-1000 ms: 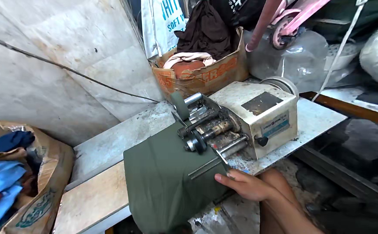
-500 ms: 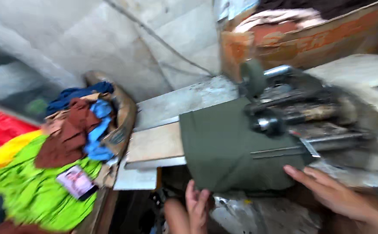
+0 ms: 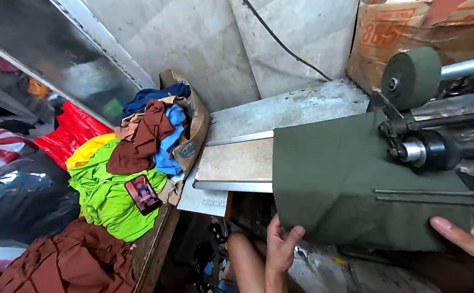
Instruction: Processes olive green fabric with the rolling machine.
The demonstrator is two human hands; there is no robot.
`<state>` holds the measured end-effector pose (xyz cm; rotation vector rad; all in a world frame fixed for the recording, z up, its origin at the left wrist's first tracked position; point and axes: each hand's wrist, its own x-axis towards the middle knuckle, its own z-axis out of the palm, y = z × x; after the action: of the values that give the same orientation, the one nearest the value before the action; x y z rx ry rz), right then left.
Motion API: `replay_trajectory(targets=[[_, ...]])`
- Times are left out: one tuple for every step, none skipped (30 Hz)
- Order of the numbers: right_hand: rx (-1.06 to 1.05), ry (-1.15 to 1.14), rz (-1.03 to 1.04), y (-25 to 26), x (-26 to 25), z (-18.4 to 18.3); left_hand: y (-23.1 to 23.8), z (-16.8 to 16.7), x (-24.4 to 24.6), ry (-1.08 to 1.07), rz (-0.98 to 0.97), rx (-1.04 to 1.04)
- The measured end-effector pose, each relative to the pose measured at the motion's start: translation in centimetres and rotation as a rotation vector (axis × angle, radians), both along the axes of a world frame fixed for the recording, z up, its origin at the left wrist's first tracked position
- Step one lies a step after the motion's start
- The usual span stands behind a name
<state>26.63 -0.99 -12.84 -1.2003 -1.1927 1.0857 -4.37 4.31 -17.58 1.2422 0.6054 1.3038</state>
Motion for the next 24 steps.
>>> replay_trajectory(targets=[[-0.006, 0.005, -0.005, 0.0, 0.0, 0.0, 0.0, 0.2, 0.1, 0.071, 0.0, 0.005], [-0.009, 0.01, -0.008, 0.0, 0.0, 0.0, -0.1, 0.3, 0.1, 0.106, -0.018, 0.008], [-0.01, 0.01, -0.007, 0.0, 0.0, -0.1, -0.2, 0.4, 0.1, 0.072, -0.038, 0.004], [-0.009, 0.005, -0.006, 0.0, 0.0, -0.1, -0.3, 0.2, 0.1, -0.018, -0.063, -0.003], [-0.01, -0.004, -0.007, 0.0, 0.0, -0.1, -0.1, 0.0, -0.1, -0.102, -0.078, -0.015], [-0.015, -0.011, -0.011, 0.0, 0.0, -0.1, 0.0, -0.1, -0.2, -0.127, -0.059, -0.035], [-0.024, -0.018, -0.015, -0.1, 0.0, -0.1, 0.1, 0.0, -0.2, -0.084, -0.028, -0.049], [-0.03, -0.022, -0.014, 0.0, 0.0, 0.0, 0.1, 0.1, -0.1, 0.008, -0.009, -0.041], [-0.032, -0.024, -0.012, 0.0, 0.0, 0.0, 0.1, 0.2, 0.0, 0.08, -0.011, -0.024], [-0.033, -0.027, -0.011, 0.0, 0.0, 0.1, 0.0, 0.2, 0.0, 0.073, -0.032, -0.015], [-0.036, -0.026, -0.012, 0.0, 0.0, 0.1, -0.1, 0.1, 0.1, -0.003, -0.052, -0.015], [-0.038, -0.025, -0.015, -0.1, 0.0, 0.2, -0.1, -0.1, 0.0, -0.093, -0.071, -0.018], [-0.045, -0.025, -0.021, -0.1, -0.1, 0.2, 0.0, -0.1, -0.1, -0.133, -0.06, -0.028], [-0.053, -0.023, -0.029, -0.2, -0.2, 0.2, 0.1, -0.1, -0.1, -0.095, -0.03, -0.039], [-0.055, -0.021, -0.033, -0.2, -0.2, 0.2, 0.1, 0.0, -0.1, 0.007, -0.012, -0.04], [-0.055, -0.024, -0.034, -0.2, -0.2, 0.2, 0.1, 0.2, 0.0, 0.096, -0.028, -0.032], [-0.052, -0.032, -0.04, -0.2, -0.1, 0.2, 0.0, 0.4, 0.0, 0.106, -0.062, -0.029], [-0.05, -0.041, -0.045, -0.2, -0.1, 0.2, -0.2, 0.3, 0.0, 0.045, -0.09, -0.033], [-0.05, -0.052, -0.046, -0.2, -0.1, 0.1, -0.2, 0.1, -0.1, -0.051, -0.112, -0.042], [-0.048, -0.062, -0.045, -0.1, -0.1, 0.0, -0.1, 0.0, -0.2, -0.123, -0.109, -0.054], [-0.044, -0.073, -0.053, -0.1, -0.1, -0.3, 0.0, 0.0, -0.3, -0.142, -0.082, -0.071], [-0.03, -0.076, -0.061, -0.1, -0.2, -0.5, 0.1, 0.1, -0.3, -0.089, -0.053, -0.079], [-0.007, -0.069, -0.057, 0.0, -0.2, -0.8, 0.0, 0.3, -0.3, 0.01, -0.038, -0.067], [0.011, -0.073, -0.052, 0.1, -0.3, -0.9, -0.1, 0.4, -0.3, 0.087, -0.027, -0.055]])
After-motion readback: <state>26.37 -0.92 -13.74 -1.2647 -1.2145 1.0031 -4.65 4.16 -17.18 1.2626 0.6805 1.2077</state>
